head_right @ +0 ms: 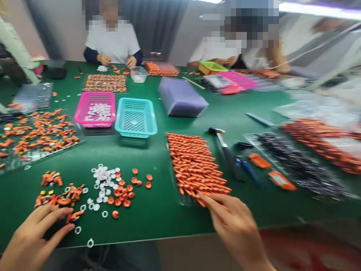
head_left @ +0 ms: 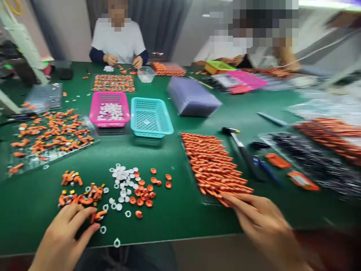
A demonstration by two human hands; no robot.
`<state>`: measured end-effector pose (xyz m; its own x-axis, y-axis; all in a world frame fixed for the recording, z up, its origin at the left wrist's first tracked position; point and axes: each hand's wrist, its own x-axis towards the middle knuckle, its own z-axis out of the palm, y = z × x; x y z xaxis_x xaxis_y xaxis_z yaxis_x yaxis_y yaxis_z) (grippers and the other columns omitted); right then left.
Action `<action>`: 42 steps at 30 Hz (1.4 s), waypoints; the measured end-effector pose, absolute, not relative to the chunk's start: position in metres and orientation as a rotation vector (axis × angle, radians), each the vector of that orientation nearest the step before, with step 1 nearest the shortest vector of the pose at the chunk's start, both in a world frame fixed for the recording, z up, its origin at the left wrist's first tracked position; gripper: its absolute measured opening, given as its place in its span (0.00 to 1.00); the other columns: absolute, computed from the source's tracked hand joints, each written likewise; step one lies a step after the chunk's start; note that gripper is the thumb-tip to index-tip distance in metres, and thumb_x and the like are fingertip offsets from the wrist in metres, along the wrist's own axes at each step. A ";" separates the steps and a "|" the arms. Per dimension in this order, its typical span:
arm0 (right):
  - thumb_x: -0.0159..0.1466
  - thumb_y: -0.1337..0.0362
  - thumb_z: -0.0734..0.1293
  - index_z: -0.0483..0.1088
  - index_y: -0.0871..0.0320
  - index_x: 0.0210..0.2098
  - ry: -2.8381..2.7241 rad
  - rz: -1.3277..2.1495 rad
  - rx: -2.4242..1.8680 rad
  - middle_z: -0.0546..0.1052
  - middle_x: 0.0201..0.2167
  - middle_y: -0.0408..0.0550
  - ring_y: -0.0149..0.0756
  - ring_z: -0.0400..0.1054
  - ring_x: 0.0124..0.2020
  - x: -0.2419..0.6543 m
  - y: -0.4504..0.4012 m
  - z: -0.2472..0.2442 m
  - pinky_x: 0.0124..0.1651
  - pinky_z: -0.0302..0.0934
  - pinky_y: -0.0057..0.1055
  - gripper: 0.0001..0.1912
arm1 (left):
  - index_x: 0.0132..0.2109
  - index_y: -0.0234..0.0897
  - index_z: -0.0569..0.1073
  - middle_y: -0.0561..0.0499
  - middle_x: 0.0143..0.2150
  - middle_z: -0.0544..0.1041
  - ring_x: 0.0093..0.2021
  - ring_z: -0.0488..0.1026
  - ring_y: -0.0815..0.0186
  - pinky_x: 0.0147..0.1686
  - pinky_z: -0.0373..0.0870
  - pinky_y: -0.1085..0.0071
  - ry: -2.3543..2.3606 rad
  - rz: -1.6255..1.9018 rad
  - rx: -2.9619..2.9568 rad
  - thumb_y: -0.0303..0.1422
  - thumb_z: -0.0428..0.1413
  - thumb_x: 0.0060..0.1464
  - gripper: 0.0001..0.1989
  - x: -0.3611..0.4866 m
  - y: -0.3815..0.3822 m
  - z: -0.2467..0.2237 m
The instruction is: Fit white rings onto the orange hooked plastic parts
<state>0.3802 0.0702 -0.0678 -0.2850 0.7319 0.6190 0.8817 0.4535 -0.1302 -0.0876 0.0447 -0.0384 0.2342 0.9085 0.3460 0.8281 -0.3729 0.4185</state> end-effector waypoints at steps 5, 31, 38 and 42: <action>0.64 0.74 0.69 0.74 0.48 0.53 -1.939 -0.380 -1.316 0.78 0.34 0.46 0.41 0.72 0.31 0.356 0.062 -0.063 0.41 0.65 0.38 0.20 | 0.44 0.40 0.75 0.50 0.36 0.74 0.36 0.74 0.61 0.37 0.72 0.67 1.657 0.637 2.396 0.37 0.54 0.64 0.08 -0.075 0.046 -0.025; 0.67 0.61 0.69 0.76 0.51 0.39 -1.434 1.136 -0.846 0.75 0.29 0.44 0.35 0.71 0.31 0.159 0.043 -0.046 0.37 0.68 0.31 0.03 | 0.37 0.40 0.77 0.53 0.32 0.81 0.34 0.78 0.66 0.35 0.74 0.76 1.122 0.966 0.740 0.40 0.70 0.46 0.14 -0.006 0.030 -0.012; 0.66 0.69 0.68 0.75 0.50 0.45 -1.581 1.015 -0.839 0.76 0.32 0.46 0.35 0.73 0.31 0.164 0.041 -0.042 0.33 0.69 0.29 0.09 | 0.32 0.39 0.76 0.55 0.27 0.80 0.30 0.74 0.70 0.31 0.70 0.79 1.183 1.036 0.681 0.40 0.72 0.42 0.16 -0.004 0.034 -0.005; 0.65 0.69 0.70 0.75 0.51 0.45 -1.588 1.024 -0.841 0.77 0.32 0.46 0.36 0.74 0.32 0.165 0.041 -0.040 0.35 0.70 0.30 0.09 | 0.34 0.39 0.76 0.56 0.27 0.79 0.29 0.73 0.71 0.30 0.71 0.79 1.185 1.044 0.706 0.41 0.72 0.42 0.17 -0.002 0.033 -0.006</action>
